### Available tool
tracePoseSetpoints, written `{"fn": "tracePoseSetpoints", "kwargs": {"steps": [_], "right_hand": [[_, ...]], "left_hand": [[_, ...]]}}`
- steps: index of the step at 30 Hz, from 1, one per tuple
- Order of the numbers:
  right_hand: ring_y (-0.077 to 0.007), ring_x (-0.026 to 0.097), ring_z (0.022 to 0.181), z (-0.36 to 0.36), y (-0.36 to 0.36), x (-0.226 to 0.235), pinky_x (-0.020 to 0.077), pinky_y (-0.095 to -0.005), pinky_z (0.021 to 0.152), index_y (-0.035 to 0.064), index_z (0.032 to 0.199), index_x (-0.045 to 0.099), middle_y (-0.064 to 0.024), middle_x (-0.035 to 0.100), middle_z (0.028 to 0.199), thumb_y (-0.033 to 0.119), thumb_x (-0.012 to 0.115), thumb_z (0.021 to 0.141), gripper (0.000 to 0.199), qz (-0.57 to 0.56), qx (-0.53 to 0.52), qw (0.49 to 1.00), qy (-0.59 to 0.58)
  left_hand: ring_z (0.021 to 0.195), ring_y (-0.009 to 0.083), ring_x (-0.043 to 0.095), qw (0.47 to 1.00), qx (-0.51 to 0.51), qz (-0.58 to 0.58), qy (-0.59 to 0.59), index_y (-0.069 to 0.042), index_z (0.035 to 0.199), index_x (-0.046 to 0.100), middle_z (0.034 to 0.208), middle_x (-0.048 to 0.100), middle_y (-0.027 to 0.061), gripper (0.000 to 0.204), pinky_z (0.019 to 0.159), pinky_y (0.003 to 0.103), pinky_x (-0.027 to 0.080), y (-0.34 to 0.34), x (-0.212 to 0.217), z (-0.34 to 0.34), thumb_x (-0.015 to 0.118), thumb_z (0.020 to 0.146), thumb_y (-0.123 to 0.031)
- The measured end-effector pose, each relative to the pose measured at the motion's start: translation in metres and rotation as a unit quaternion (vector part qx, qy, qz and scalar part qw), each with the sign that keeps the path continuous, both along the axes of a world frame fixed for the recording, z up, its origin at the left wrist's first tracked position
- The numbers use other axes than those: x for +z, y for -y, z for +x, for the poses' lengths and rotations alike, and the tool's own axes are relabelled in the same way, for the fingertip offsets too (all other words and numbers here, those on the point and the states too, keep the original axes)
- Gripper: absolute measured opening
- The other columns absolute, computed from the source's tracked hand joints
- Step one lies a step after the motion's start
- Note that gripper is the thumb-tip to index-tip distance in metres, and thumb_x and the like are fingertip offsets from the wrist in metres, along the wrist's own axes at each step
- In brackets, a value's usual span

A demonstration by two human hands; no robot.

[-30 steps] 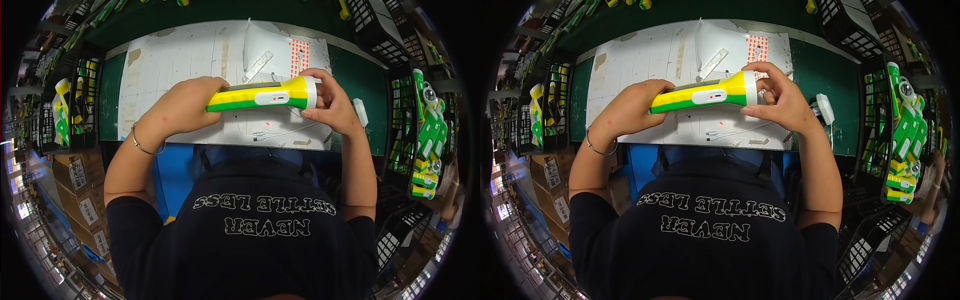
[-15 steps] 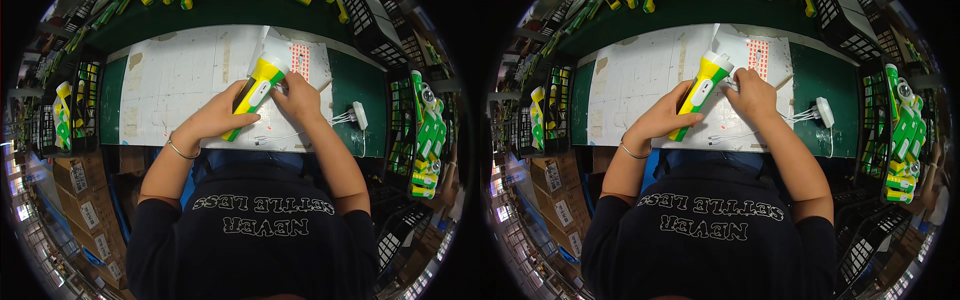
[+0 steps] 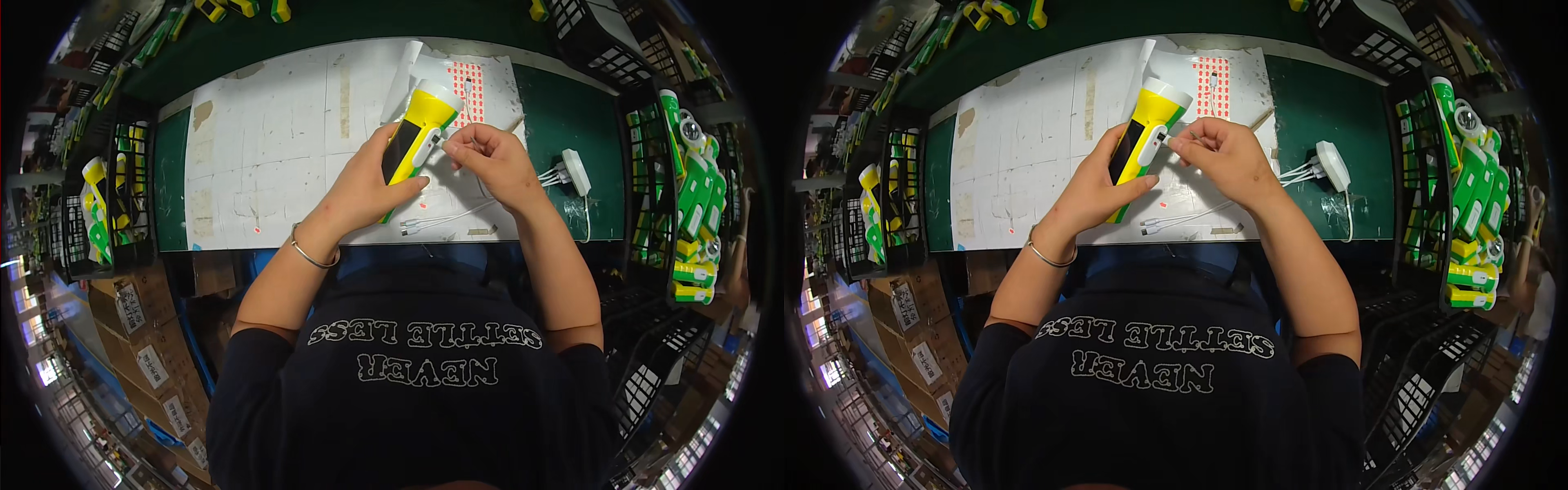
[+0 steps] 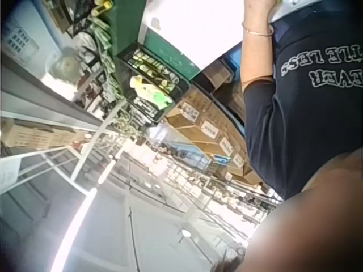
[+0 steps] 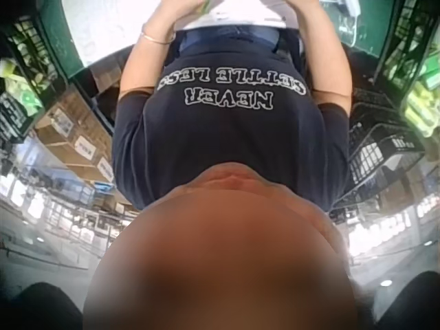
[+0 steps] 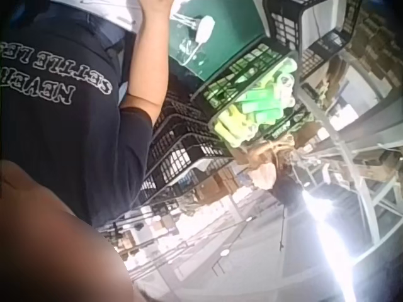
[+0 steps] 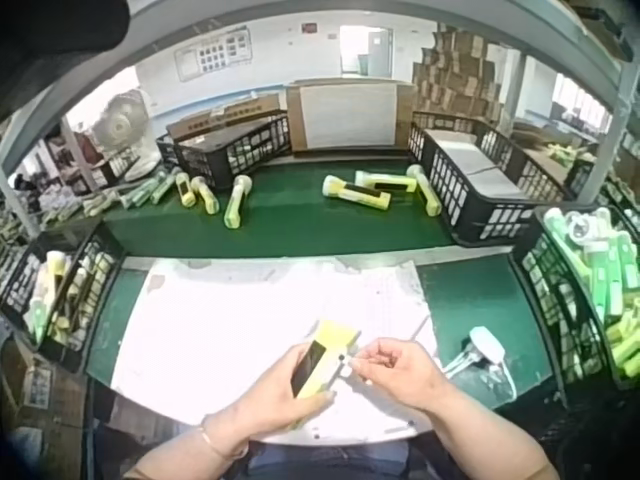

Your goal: Testing and applying stickers to flashlights on an assembly line.

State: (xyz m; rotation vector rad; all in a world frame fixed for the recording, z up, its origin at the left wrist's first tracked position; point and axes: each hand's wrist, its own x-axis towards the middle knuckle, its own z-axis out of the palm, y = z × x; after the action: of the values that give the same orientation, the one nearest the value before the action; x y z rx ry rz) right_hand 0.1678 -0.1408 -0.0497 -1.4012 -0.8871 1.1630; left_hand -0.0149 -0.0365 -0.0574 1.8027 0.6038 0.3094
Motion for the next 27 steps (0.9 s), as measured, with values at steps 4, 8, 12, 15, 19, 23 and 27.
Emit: {"fn": "tracePoseSetpoints", "kwargs": {"steps": [4, 8, 12, 15, 19, 23, 27], "right_hand": [[-0.0055, 0.054, 0.069, -0.003, 0.005, 0.000, 0.0417, -0.0186, 0.064, 0.0001, 0.086, 0.061, -0.0014, 0.061, 0.074, 0.014, 0.064, 0.083, 0.015, -0.021, -0.032, 0.999, 0.009], [-0.0040, 0.050, 0.064, -0.004, 0.003, 0.015, 0.0376, -0.0169, 0.060, 0.0026, 0.081, 0.060, 0.0008, 0.058, 0.069, 0.014, 0.065, 0.081, 0.012, -0.087, -0.057, 0.993, -0.054], [-0.0038, 0.049, 0.061, -0.006, 0.005, 0.004, 0.0362, -0.0167, 0.058, 0.0028, 0.080, 0.060, 0.0008, 0.057, 0.068, 0.014, 0.065, 0.081, 0.012, -0.045, -0.067, 0.996, -0.050], [-0.0037, 0.049, 0.062, -0.007, 0.005, -0.001, 0.0361, -0.0167, 0.058, 0.0018, 0.080, 0.059, 0.0006, 0.057, 0.068, 0.013, 0.065, 0.081, 0.013, -0.026, -0.067, 0.997, -0.041], [-0.0050, 0.052, 0.064, -0.007, 0.011, 0.002, 0.0399, -0.0175, 0.058, -0.0004, 0.081, 0.060, -0.0024, 0.061, 0.072, 0.013, 0.066, 0.081, 0.015, -0.017, -0.056, 0.997, -0.045], [-0.0077, 0.056, 0.069, -0.010, 0.024, -0.003, 0.0428, -0.0210, 0.061, 0.0006, 0.085, 0.060, -0.0028, 0.062, 0.075, 0.020, 0.067, 0.079, 0.021, -0.042, -0.022, 0.995, 0.093], [-0.0095, 0.056, 0.077, -0.020, 0.024, 0.003, 0.0454, -0.0254, 0.065, 0.0028, 0.092, 0.059, -0.0022, 0.061, 0.083, 0.026, 0.069, 0.077, 0.029, -0.011, -0.041, 0.986, 0.163]], "left_hand": [[0.098, 0.0282, 0.055, 0.964, 0.052, 0.259, -0.028, 0.000, 0.129, 0.035, 0.112, 0.051, 0.0175, 0.070, 0.085, 0.033, 0.044, 0.012, 0.004, 0.005, 0.071, 0.073, -0.018], [0.083, 0.0305, 0.054, 0.950, 0.088, 0.300, 0.000, -0.002, 0.129, 0.036, 0.095, 0.049, 0.0157, 0.067, 0.071, 0.036, 0.047, 0.023, 0.001, 0.010, 0.070, 0.073, -0.014], [0.086, 0.0306, 0.055, 0.952, 0.088, 0.292, -0.002, -0.002, 0.129, 0.036, 0.098, 0.050, 0.0163, 0.066, 0.072, 0.036, 0.047, 0.023, -0.002, 0.010, 0.070, 0.073, -0.016], [0.087, 0.0308, 0.055, 0.957, 0.081, 0.277, -0.006, -0.002, 0.128, 0.037, 0.099, 0.050, 0.0167, 0.065, 0.073, 0.035, 0.047, 0.021, 0.001, 0.011, 0.069, 0.075, -0.018], [0.095, 0.0343, 0.052, 0.947, 0.136, 0.290, -0.017, -0.002, 0.127, 0.038, 0.105, 0.050, 0.0187, 0.061, 0.082, 0.037, 0.045, 0.011, 0.003, 0.010, 0.067, 0.077, -0.021], [0.087, 0.0235, 0.058, 0.989, 0.121, -0.071, 0.047, -0.004, 0.125, 0.038, 0.100, 0.055, 0.0127, 0.052, 0.071, 0.033, 0.049, -0.015, -0.001, -0.002, 0.062, 0.083, -0.023], [0.063, 0.0165, 0.058, 0.801, -0.023, -0.541, 0.256, -0.005, 0.130, 0.037, 0.081, 0.058, 0.0116, 0.060, 0.061, 0.025, 0.050, -0.008, 0.008, -0.002, 0.026, 0.094, -0.052]]}}
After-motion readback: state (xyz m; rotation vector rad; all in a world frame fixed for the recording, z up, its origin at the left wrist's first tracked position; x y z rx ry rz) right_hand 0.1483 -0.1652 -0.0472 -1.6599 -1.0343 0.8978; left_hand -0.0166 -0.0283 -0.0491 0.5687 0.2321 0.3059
